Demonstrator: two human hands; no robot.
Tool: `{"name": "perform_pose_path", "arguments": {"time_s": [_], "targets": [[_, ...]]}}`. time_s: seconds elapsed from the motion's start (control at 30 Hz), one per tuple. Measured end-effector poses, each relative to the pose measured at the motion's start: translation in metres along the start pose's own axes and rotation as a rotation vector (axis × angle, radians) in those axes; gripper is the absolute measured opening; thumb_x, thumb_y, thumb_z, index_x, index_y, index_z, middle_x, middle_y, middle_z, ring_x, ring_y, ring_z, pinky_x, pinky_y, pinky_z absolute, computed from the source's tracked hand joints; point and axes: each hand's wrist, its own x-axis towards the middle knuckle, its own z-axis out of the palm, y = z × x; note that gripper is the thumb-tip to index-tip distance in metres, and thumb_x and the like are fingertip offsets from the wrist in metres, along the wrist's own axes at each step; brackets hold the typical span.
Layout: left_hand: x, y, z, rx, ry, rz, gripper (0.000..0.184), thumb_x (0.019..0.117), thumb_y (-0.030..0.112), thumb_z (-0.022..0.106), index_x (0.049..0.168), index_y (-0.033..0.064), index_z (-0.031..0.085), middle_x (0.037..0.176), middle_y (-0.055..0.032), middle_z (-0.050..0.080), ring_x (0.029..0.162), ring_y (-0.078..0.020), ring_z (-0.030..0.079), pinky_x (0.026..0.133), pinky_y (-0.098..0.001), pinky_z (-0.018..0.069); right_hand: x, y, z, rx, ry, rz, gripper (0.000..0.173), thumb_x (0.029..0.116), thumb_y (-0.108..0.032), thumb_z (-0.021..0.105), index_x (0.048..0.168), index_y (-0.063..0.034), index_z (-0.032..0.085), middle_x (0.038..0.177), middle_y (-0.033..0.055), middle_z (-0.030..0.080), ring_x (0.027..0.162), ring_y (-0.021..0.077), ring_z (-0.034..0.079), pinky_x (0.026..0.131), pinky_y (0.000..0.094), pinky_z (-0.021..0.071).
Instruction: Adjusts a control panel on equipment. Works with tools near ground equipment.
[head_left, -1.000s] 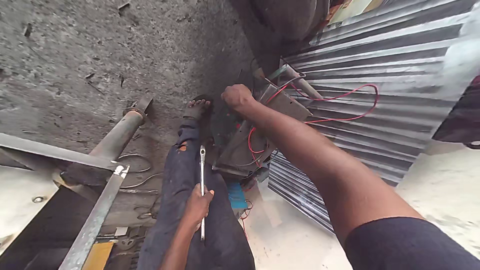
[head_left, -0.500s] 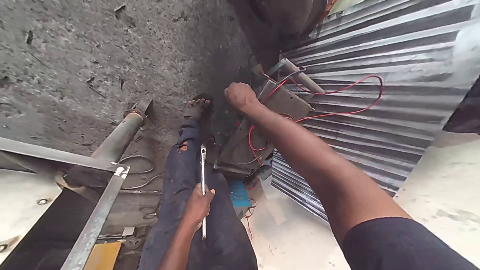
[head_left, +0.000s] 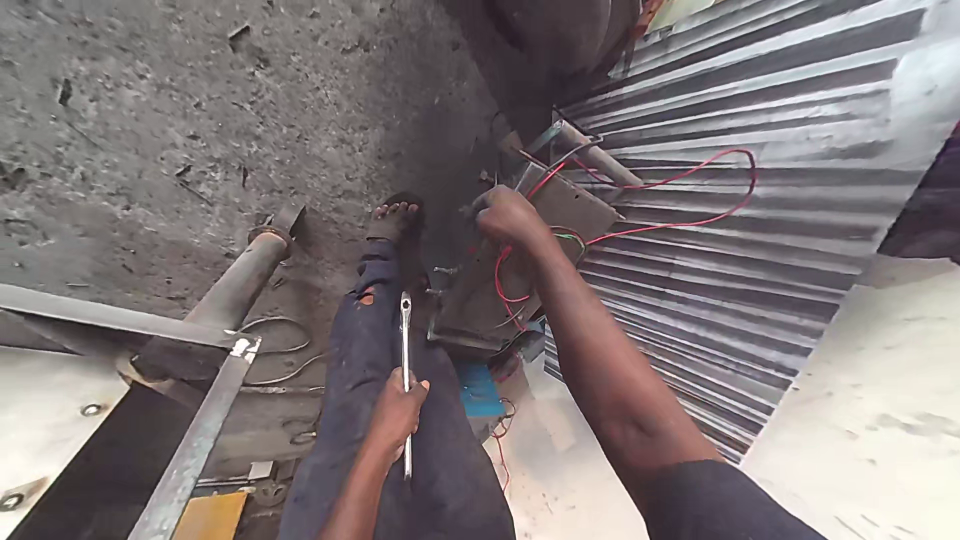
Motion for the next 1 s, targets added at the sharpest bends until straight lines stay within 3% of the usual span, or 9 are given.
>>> {"name": "perform_pose_path", "arguments": {"time_s": [0.17,0.3,0.43,0.53,0.67,0.77,0.83,0.9,1.0], "targets": [[0.001,0.000,0.001,0.030,0.012,0.005,0.017,0.1019,0.014,0.061,0.108,0.0076,0.048,0.068,-0.0043,0.046,0.045,-0.0135,0.042,0.040,-0.0276,0.0408,0.002,0.002,0.011,0.014,-0.058,0.009,0.055,0.0935,-0.022,0.060,0.148,-0.0210,0.056,0.123,0.0159,0.070,0.109,0.0366,0.068,0.088,0.0645,0.0536],[0.003,0.004,-0.001,0.040,0.026,0.018,0.015,0.1025,0.014,0.061,0.107,0.0073,0.048,0.068,-0.0045,0.046,0.045,-0.0133,0.041,0.041,-0.0275,0.0397,-0.007,0.002,0.001,0.111,0.004,-0.026,0.026,0.0966,-0.022,0.059,0.117,-0.0167,0.076,0.108,0.0132,0.074,0.100,0.0319,0.070,0.084,0.0609,0.0534],[-0.003,0.001,0.002,0.063,0.019,0.015,0.015,0.1031,0.014,0.060,0.107,0.0072,0.047,0.067,-0.0043,0.045,0.044,-0.0130,0.041,0.041,-0.0272,0.0404,-0.006,0.015,0.028,0.125,-0.014,0.036,0.062,0.0915,-0.016,0.063,0.152,-0.0217,0.050,0.124,0.0186,0.069,0.110,0.0401,0.068,0.087,0.0661,0.0533],[-0.001,0.005,-0.002,0.043,0.024,0.055,0.014,0.1030,0.012,0.059,0.107,0.0065,0.047,0.065,-0.0038,0.044,0.044,-0.0127,0.040,0.040,-0.0269,0.0392,-0.020,0.007,0.013,0.183,0.012,-0.002,0.026,0.0931,-0.021,0.061,0.115,-0.0184,0.076,0.103,0.0133,0.074,0.094,0.0331,0.070,0.078,0.0616,0.0539],[-0.005,-0.001,-0.002,0.029,0.000,0.081,0.014,0.1028,0.011,0.059,0.105,0.0063,0.046,0.064,-0.0032,0.044,0.043,-0.0120,0.039,0.039,-0.0262,0.0390,-0.024,0.014,0.042,0.161,0.064,0.042,0.058,0.0919,-0.021,0.063,0.149,-0.0212,0.053,0.120,0.0188,0.070,0.107,0.0401,0.069,0.085,0.0658,0.0545],[-0.003,0.000,-0.003,0.037,0.014,0.155,0.014,0.1016,0.010,0.059,0.104,0.0069,0.046,0.065,-0.0025,0.043,0.043,-0.0117,0.039,0.039,-0.0262,0.0384,-0.057,0.011,0.070,0.277,-0.034,-0.094,0.025,0.0934,-0.022,0.067,0.116,-0.0159,0.075,0.105,0.0161,0.074,0.097,0.0365,0.070,0.081,0.0645,0.0548],[-0.006,-0.003,0.000,0.127,0.077,0.218,0.016,0.1015,0.011,0.060,0.105,0.0056,0.046,0.065,-0.0029,0.044,0.043,-0.0120,0.041,0.040,-0.0271,0.0400,-0.104,0.002,0.094,0.410,-0.117,-0.117,0.030,0.1039,-0.035,0.057,0.120,-0.0164,0.074,0.110,0.0136,0.073,0.101,0.0326,0.070,0.087,0.0605,0.0551],[-0.017,-0.012,0.007,0.333,0.212,0.315,0.022,0.1001,0.014,0.063,0.114,0.0021,0.050,0.071,-0.0064,0.050,0.051,-0.0152,0.047,0.047,-0.0328,0.0441,-0.155,-0.002,0.126,0.508,-0.208,-0.091,0.055,0.1042,-0.057,0.049,0.131,-0.0122,0.067,0.123,0.0161,0.070,0.116,0.0330,0.066,0.101,0.0594,0.0506],[-0.037,-0.024,0.026,0.567,0.333,0.535,0.044,0.0953,0.014,0.067,0.132,-0.0036,0.052,0.107,-0.0187,0.067,0.095,-0.0270,0.067,0.086,-0.0498,0.0559,-0.210,-0.002,0.174,0.790,-0.235,-0.111,0.074,0.0984,-0.063,0.056,0.143,-0.0039,0.055,0.131,0.0225,0.065,0.122,0.0347,0.064,0.107,0.0573,0.0484]]}}
